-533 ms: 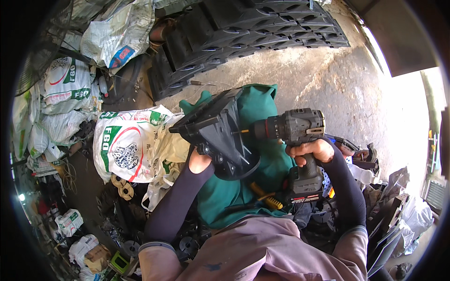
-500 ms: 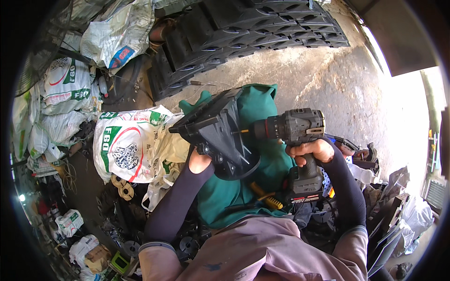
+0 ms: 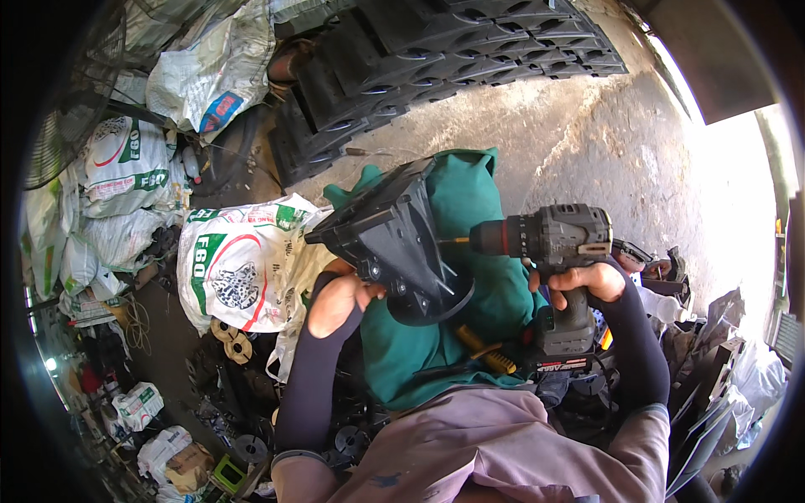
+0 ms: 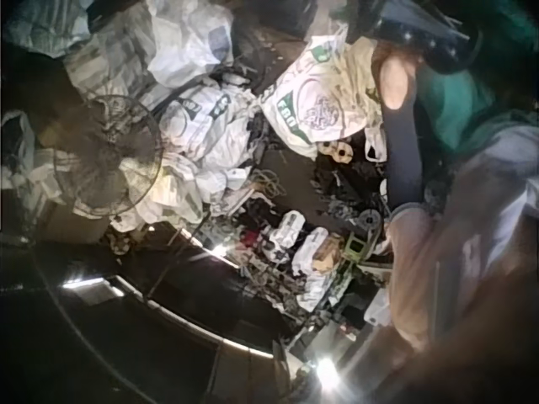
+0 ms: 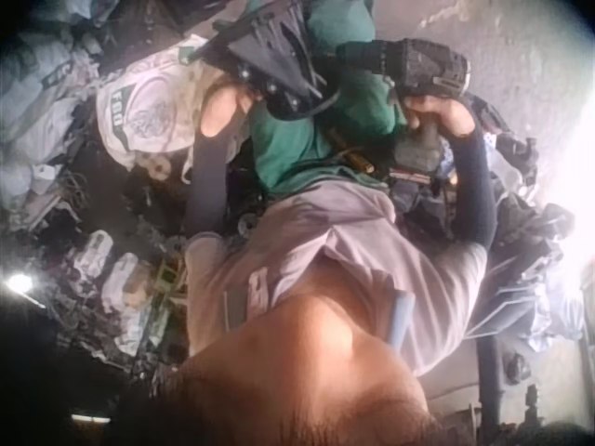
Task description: The person sits on the floor and uses a cordless drill to make holes in a black plastic part. They reposition the part multiple times and use pliers to remove burrs from the drilled holes.
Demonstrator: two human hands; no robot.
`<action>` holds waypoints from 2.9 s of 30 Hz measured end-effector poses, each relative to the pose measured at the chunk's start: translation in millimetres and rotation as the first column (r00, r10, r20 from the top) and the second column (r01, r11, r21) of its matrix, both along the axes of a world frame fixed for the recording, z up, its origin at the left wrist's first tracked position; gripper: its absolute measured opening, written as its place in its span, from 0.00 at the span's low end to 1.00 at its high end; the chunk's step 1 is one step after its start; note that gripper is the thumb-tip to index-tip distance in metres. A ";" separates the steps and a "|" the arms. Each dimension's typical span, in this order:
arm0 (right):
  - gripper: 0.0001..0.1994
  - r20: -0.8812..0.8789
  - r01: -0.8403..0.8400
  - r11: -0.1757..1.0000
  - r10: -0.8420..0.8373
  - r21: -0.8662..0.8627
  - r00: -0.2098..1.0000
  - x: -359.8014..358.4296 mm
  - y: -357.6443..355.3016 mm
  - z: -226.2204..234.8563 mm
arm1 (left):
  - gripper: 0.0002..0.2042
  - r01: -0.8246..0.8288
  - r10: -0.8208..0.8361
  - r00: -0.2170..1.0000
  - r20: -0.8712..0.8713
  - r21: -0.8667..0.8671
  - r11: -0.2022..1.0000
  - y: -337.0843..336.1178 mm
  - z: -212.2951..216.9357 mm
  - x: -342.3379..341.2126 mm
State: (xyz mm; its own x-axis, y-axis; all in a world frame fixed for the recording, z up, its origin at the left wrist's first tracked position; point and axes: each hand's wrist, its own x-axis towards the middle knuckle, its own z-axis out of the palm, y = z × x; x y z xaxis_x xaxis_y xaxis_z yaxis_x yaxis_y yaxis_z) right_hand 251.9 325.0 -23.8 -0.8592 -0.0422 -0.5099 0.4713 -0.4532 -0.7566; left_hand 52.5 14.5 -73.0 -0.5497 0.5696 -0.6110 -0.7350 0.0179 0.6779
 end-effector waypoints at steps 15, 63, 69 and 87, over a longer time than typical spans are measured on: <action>0.17 0.122 -0.239 0.969 0.230 0.066 0.965 -2.0 -16.9 6.4 | 0.09 0.392 -0.426 0.866 -0.260 -0.174 0.903 -26.8 -14.4 -4.7; 0.10 0.137 -0.219 0.955 0.194 0.199 0.971 3.3 -15.1 10.1 | 0.12 0.710 -0.709 0.659 -0.250 -0.103 0.697 24.0 -29.7 -51.6; 0.16 0.135 -0.214 0.959 0.191 0.186 0.972 6.6 -18.8 11.2 | 0.12 0.719 -0.714 0.636 -0.292 -0.112 0.686 23.5 -30.1 -43.0; 0.12 0.101 -0.147 0.977 0.132 0.156 0.986 11.5 -22.2 4.6 | 0.12 0.602 -0.607 0.612 -0.507 -0.200 0.773 9.0 -33.6 -13.4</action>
State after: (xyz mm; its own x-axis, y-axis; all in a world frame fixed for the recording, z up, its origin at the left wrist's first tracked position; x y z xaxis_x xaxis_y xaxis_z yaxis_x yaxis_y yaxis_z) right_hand 263.4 302.8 -19.2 -0.8011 -0.0691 -0.5946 0.5906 -0.2528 -0.7663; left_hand 39.1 23.5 -106.6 -0.3072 0.8858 -0.3479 -0.0913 0.3365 0.9373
